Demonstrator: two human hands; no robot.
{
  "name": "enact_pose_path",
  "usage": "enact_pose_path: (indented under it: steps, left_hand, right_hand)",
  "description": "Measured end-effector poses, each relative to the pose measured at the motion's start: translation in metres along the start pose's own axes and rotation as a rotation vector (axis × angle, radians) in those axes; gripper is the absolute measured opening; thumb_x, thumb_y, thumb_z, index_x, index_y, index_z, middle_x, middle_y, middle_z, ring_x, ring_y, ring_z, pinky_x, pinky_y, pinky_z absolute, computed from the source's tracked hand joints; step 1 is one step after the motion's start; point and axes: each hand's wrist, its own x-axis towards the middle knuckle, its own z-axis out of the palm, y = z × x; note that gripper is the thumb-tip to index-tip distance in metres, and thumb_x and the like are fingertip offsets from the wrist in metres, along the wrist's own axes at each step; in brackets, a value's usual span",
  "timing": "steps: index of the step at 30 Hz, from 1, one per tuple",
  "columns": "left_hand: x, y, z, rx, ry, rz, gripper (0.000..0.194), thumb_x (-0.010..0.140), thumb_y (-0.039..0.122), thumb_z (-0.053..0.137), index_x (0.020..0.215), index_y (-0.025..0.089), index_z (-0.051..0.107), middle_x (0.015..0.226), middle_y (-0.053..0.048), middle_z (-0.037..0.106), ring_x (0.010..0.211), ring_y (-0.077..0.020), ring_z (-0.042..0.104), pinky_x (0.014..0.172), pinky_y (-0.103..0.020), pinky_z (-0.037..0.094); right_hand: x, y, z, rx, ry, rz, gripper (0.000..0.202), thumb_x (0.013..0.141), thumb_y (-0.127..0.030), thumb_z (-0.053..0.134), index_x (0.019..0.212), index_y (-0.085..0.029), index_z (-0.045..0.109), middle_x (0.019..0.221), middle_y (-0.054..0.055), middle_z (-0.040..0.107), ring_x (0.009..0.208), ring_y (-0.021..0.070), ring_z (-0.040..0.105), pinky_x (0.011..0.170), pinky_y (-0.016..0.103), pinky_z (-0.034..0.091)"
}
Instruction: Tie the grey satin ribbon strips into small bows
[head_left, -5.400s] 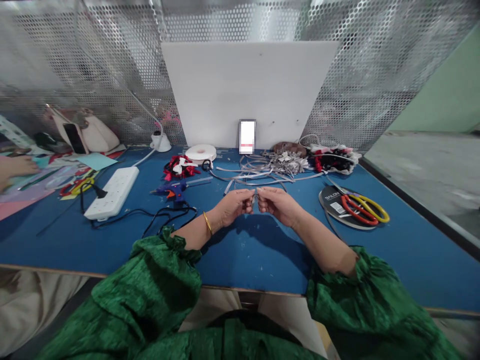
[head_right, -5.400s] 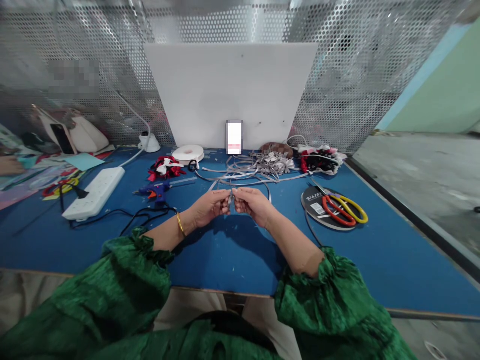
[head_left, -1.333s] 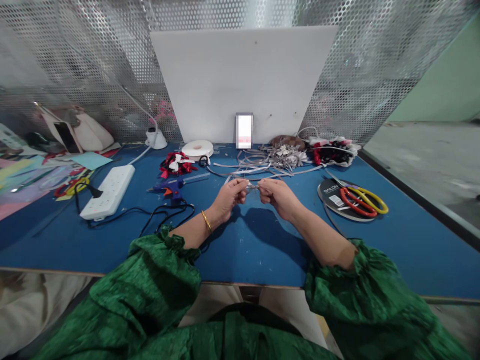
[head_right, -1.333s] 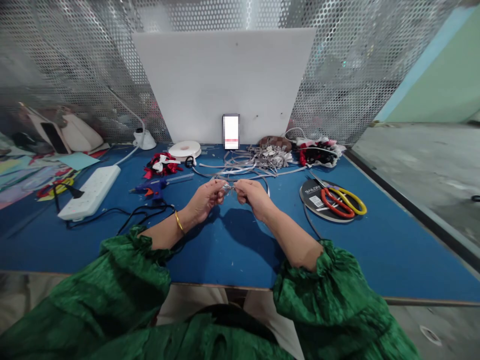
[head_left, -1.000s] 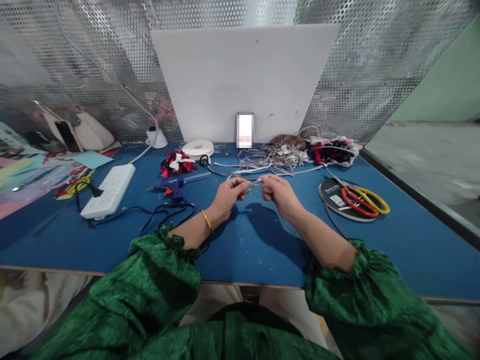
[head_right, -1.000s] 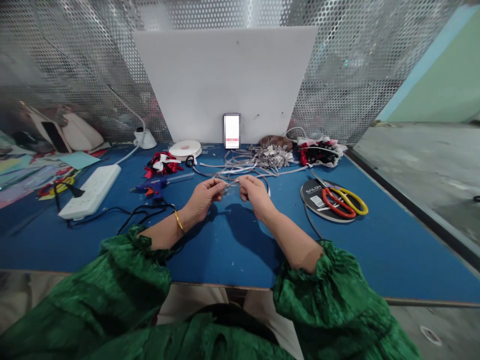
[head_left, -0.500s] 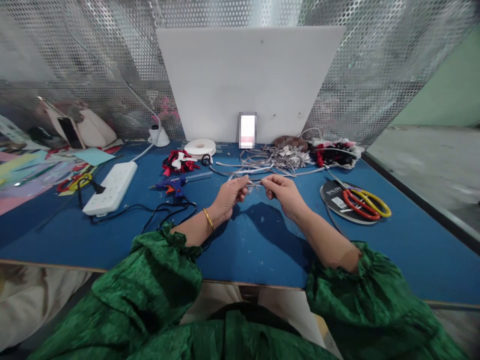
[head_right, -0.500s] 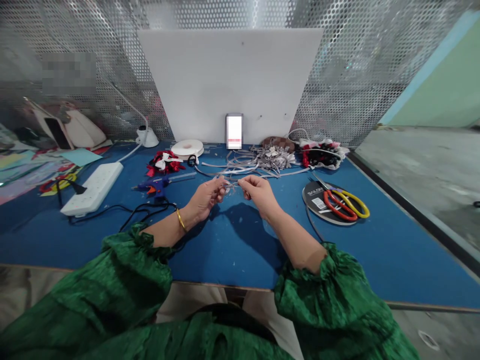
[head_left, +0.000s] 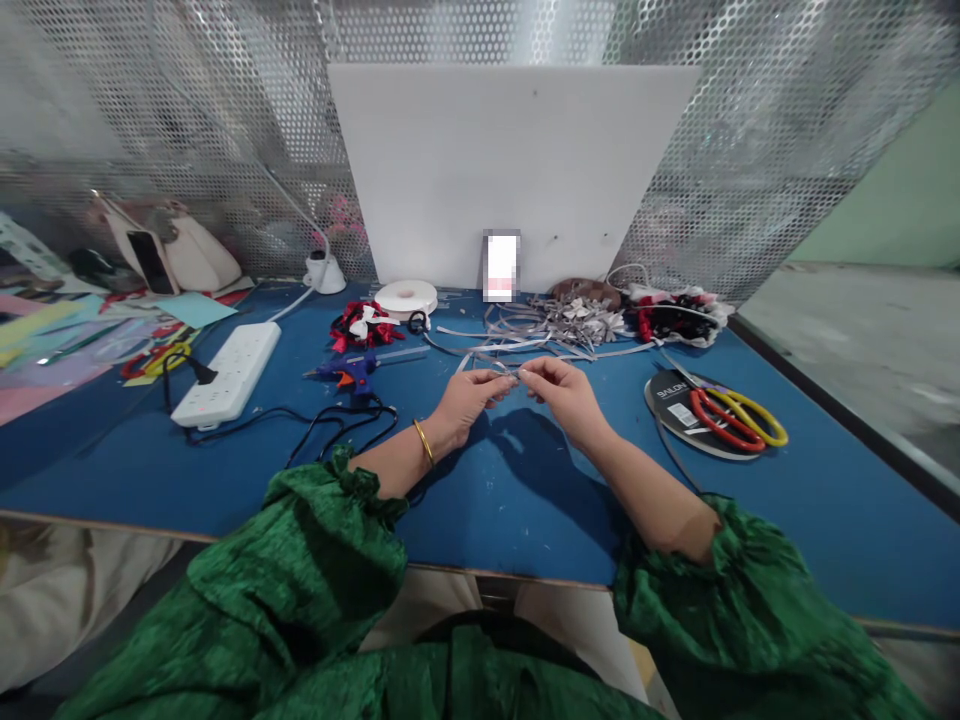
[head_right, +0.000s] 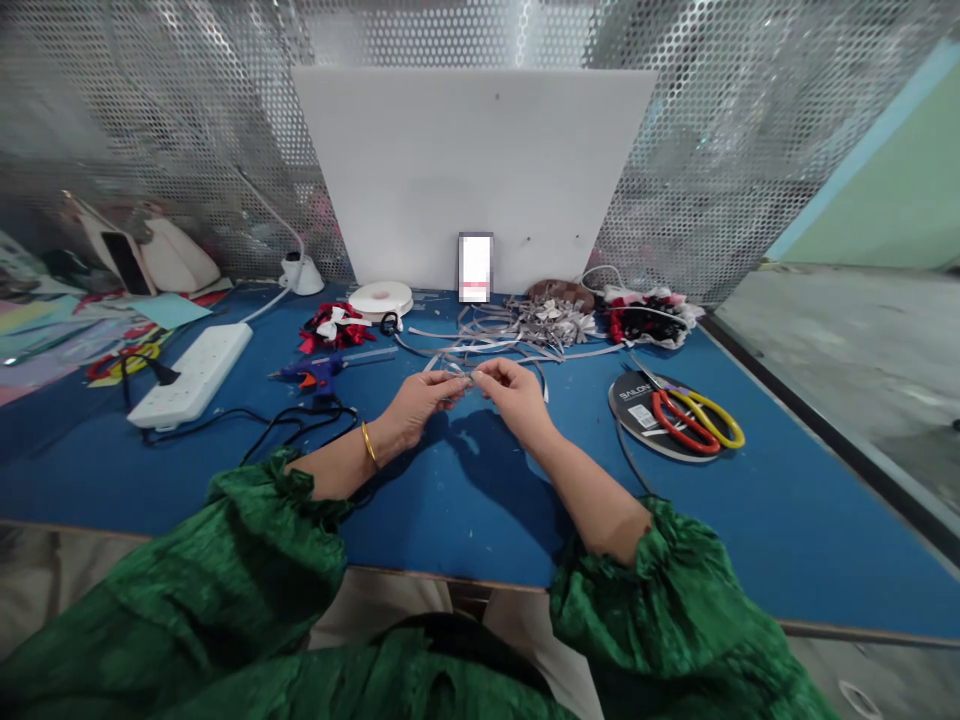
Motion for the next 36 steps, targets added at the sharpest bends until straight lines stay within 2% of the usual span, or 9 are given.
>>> enact_pose_path:
  steps: [3,7,11,15,19,22,28,33,36]
  left_hand:
    - [0.0,-0.001,0.001,0.043,-0.036,0.05,0.026,0.062,0.039,0.077,0.067,0.014,0.07,0.063,0.0,0.061,0.061,-0.0088,0.047,0.061,-0.024,0.035]
    - [-0.002,-0.001,0.004,0.119,-0.066,0.096,0.018,0.065,0.032,0.072,0.065,0.014,0.071,0.06,0.001,0.062,0.061,-0.0091,0.048,0.064,-0.025,0.037]
    - [-0.004,-0.001,0.005,0.144,-0.039,0.129,0.011,0.063,0.026,0.071,0.062,0.015,0.072,0.061,0.001,0.066,0.062,-0.0105,0.053,0.067,-0.026,0.041]
    - [-0.005,-0.001,0.006,0.132,0.009,0.152,0.009,0.06,0.025,0.073,0.058,0.016,0.071,0.06,0.0,0.065,0.062,-0.0116,0.054,0.067,-0.028,0.043]
    - [-0.004,-0.002,0.005,0.11,-0.017,0.067,0.011,0.059,0.026,0.076,0.057,0.017,0.072,0.056,-0.001,0.063,0.059,-0.0115,0.051,0.066,-0.029,0.043]
    - [-0.002,-0.004,0.003,0.113,-0.053,0.057,0.01,0.059,0.026,0.076,0.061,0.017,0.074,0.058,-0.001,0.065,0.061,-0.0123,0.053,0.067,-0.03,0.043]
    - [0.002,-0.006,0.0,0.303,-0.047,0.238,0.016,0.066,0.032,0.072,0.063,0.016,0.074,0.063,-0.001,0.066,0.063,-0.0126,0.053,0.069,-0.029,0.042]
    - [0.002,-0.004,0.0,0.103,-0.002,0.124,0.021,0.064,0.034,0.075,0.069,0.014,0.074,0.066,-0.003,0.066,0.064,-0.012,0.054,0.069,-0.027,0.042]
    - [0.001,-0.002,-0.001,0.066,0.015,0.095,0.024,0.062,0.036,0.077,0.069,0.013,0.073,0.067,-0.004,0.065,0.064,-0.0119,0.053,0.068,-0.027,0.041]
  right_hand:
    - [0.002,0.004,0.0,-0.085,-0.019,-0.074,0.024,0.074,-0.035,0.068,0.091,-0.018,0.071,0.074,0.001,0.065,0.066,0.0132,0.054,0.062,0.027,0.04]
    - [0.002,0.006,0.0,-0.203,-0.053,-0.125,0.017,0.078,-0.033,0.064,0.078,-0.019,0.072,0.066,0.0,0.066,0.064,0.0144,0.056,0.063,0.028,0.041]
    - [-0.003,0.003,0.003,-0.324,0.027,-0.184,0.018,0.08,-0.031,0.062,0.068,-0.018,0.069,0.064,0.001,0.064,0.061,0.0139,0.054,0.059,0.027,0.039]
    - [-0.007,0.0,0.007,-0.297,0.091,-0.176,0.022,0.081,-0.031,0.06,0.065,-0.018,0.065,0.061,0.0,0.061,0.059,0.0133,0.052,0.057,0.026,0.038]
    - [-0.008,0.002,0.01,-0.226,0.056,-0.189,0.021,0.081,-0.032,0.06,0.064,-0.018,0.063,0.061,0.001,0.06,0.06,0.0136,0.051,0.058,0.027,0.039]
    - [-0.007,0.004,0.011,-0.136,0.028,-0.116,0.023,0.079,-0.034,0.061,0.063,-0.018,0.062,0.058,-0.001,0.056,0.057,0.0127,0.047,0.056,0.027,0.036]
    - [-0.004,0.001,0.01,0.106,-0.024,0.086,0.036,0.07,-0.05,0.07,0.06,-0.017,0.06,0.053,-0.002,0.051,0.052,0.0096,0.041,0.053,0.025,0.033]
    - [0.001,-0.008,-0.001,0.154,0.008,0.162,0.054,0.071,-0.07,0.062,0.084,-0.018,0.066,0.077,0.003,0.063,0.06,0.0123,0.058,0.055,0.025,0.041]
    - [0.004,-0.009,-0.006,0.155,0.068,0.184,0.056,0.068,-0.072,0.063,0.084,-0.018,0.065,0.078,0.004,0.063,0.06,0.0123,0.059,0.053,0.024,0.04]
